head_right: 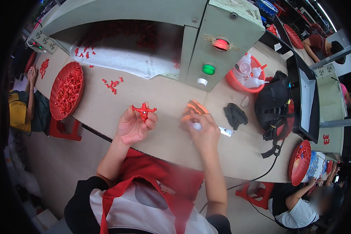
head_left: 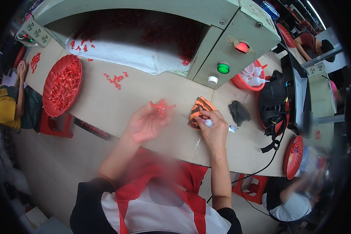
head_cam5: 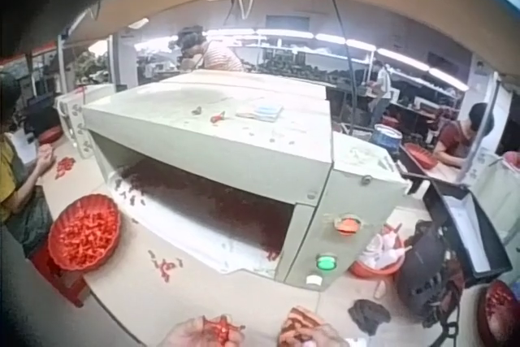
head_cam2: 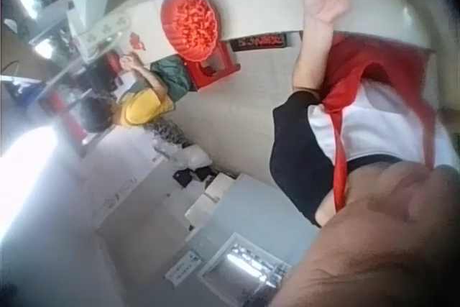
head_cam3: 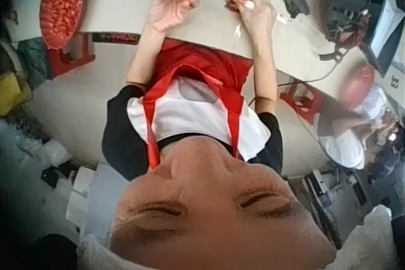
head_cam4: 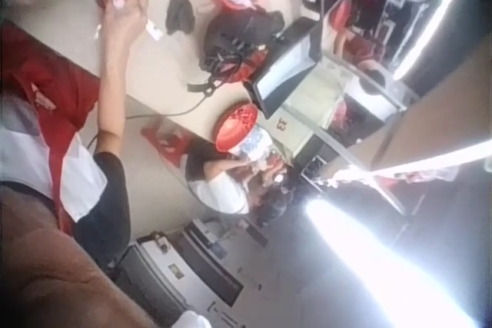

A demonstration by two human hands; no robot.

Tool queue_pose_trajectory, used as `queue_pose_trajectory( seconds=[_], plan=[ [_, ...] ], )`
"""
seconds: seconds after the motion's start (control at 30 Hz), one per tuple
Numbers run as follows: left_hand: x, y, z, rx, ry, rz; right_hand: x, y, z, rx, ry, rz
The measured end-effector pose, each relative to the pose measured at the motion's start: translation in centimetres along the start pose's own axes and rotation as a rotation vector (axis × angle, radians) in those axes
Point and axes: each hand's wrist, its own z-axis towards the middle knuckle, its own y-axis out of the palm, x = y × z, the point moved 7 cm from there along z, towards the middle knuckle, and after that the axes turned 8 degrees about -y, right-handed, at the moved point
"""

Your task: The person applies glue from a bottle to small red plastic components, then attaches them to a base object.

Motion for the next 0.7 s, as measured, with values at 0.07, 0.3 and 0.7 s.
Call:
queue_pose_trajectory(
  seconds=[0.07,0.3,0.7],
  plan=[
    [0.2,-0.1,0.2,0.015,0.0,-0.014,-0.5,0.6,0.2,-0.071,-0.039,-0.231],
    [-0.3,-0.2,1.4,0.043,-0.016,0.01,-0.9,-0.6,1.1,-0.064,-0.057,-0.163],
    [-2.6,-0.8,1.7,0.405,0.091,0.476,-8.5,-1.5,0.8,-0.071,-0.284,0.174]
  ],
)
